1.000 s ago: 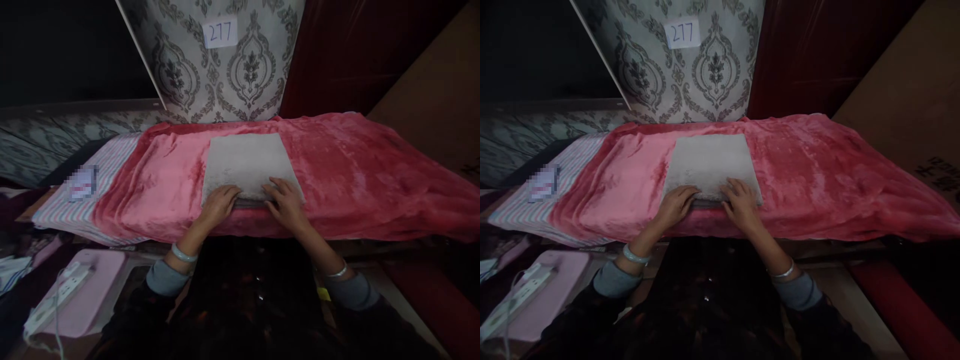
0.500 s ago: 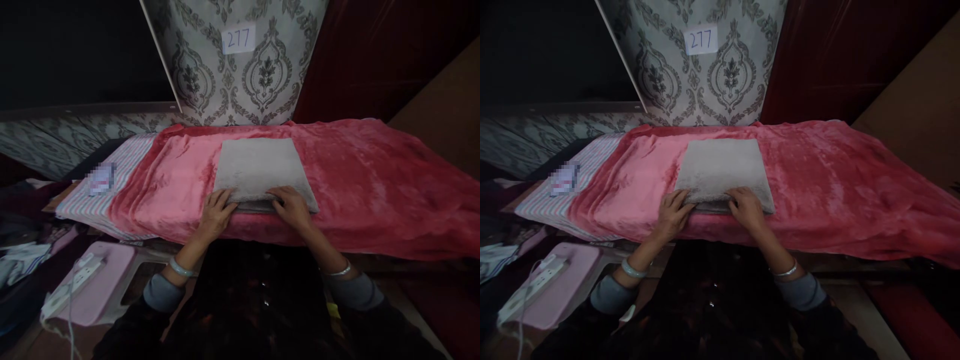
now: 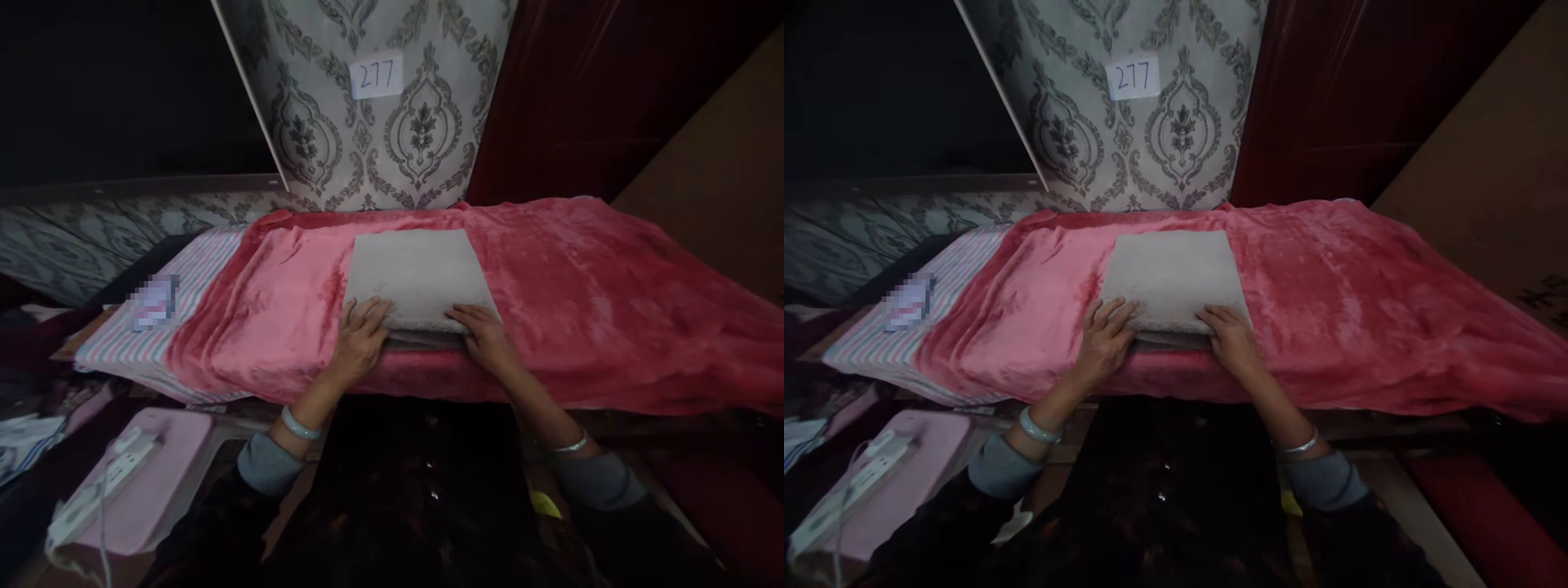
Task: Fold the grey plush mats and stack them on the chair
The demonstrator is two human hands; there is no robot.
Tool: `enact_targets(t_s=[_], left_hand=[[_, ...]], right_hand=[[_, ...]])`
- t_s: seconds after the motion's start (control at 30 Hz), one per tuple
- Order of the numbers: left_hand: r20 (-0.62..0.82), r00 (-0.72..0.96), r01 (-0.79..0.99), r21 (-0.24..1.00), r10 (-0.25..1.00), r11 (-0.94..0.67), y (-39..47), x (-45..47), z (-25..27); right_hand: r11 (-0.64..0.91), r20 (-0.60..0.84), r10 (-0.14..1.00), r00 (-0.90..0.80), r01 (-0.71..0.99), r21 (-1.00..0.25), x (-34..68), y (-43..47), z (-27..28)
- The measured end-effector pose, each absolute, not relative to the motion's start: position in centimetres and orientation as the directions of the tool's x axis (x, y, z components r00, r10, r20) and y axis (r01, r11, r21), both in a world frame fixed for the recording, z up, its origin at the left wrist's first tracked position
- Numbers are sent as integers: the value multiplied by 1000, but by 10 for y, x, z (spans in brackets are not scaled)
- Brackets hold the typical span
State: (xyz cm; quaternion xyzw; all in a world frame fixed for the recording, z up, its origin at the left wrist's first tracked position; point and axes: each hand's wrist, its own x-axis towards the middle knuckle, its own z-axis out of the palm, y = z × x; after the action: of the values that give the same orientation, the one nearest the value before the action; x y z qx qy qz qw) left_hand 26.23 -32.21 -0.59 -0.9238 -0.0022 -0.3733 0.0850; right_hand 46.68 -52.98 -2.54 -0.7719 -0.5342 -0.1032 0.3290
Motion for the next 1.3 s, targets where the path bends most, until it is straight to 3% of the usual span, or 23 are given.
enact_targets(t_s=[0.23,0.37,0.5,0.63,0.73,0.87,1.1,1.3], left_hand=[[692,718,51,-154,-71,-987,-322,260,-22],[685,729,88,-131,-26,-987,-323,257,-24],[688,724,158,-90,53,-983,-325,253,-21],[674,734,128,-21,81,-992,-323,253,-22],[673,735,103,10,83,-995,-317,255,-23],[688,722,100,3,74,-995,-310,256,-23],[710,699,-9,-107,-82,-994,-309,258,-26],[641,760,-112,-33,-107,-993,-307,251,-19]], right_hand=[[-271,508,749,425,896,-351,470,-537,-31],[-483,457,648,609,793,-371,479,-551,-31],[-657,315,515,797,603,-452,491,-558,-28],[-533,371,527,765,637,-557,500,-557,-27],[-445,457,554,696,711,-544,502,-558,-24],[-501,423,585,692,719,-482,498,-562,-16],[-573,400,583,707,707,-413,491,-566,-14],[-641,341,606,719,695,-327,483,-568,-26]])
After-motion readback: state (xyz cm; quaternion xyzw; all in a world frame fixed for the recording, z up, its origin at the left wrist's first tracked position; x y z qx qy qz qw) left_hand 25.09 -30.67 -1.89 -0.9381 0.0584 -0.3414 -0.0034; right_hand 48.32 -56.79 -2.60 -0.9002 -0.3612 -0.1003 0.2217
